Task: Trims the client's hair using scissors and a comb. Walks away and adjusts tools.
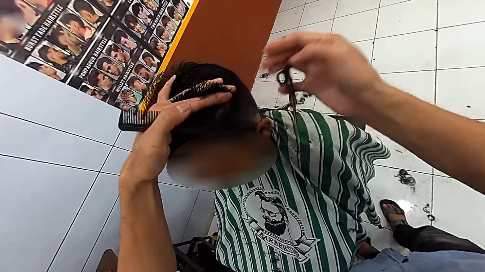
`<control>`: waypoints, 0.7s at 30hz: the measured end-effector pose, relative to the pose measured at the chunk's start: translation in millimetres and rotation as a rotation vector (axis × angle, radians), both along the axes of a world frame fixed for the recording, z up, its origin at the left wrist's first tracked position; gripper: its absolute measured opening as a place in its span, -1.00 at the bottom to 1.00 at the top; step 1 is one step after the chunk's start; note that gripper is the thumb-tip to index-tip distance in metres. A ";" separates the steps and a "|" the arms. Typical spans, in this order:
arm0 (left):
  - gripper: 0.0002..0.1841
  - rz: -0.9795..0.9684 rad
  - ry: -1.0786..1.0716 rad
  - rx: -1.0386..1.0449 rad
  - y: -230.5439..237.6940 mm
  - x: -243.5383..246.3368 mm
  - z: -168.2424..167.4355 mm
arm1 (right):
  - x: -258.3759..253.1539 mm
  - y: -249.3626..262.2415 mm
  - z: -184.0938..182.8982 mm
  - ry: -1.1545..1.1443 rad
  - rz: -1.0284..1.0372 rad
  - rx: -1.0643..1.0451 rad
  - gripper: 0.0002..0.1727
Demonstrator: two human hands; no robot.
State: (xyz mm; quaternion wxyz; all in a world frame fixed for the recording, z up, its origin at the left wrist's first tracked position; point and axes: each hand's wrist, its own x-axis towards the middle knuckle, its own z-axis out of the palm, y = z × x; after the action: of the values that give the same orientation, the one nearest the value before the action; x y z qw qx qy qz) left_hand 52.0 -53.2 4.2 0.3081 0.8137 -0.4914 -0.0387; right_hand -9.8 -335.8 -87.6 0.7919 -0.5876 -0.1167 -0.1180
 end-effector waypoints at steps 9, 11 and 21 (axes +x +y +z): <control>-0.36 -0.087 0.071 0.129 2.0 6.9 14.0 | 13.7 -19.3 -27.9 0.037 0.006 -0.214 -0.40; -0.37 -0.089 0.066 0.120 2.3 6.6 13.4 | 14.4 -16.3 -26.7 -0.280 0.030 -0.467 -0.23; -0.59 0.078 0.162 -0.109 9.4 1.1 4.4 | 33.1 -8.2 -15.3 -0.751 0.140 -0.708 -0.41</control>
State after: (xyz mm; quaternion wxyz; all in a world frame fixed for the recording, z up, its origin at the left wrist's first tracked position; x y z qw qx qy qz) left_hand 53.1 -43.8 8.5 0.3920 0.8085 -0.4341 -0.0654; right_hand 23.3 -344.0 -102.9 0.4541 -0.7274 -0.4646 -0.2209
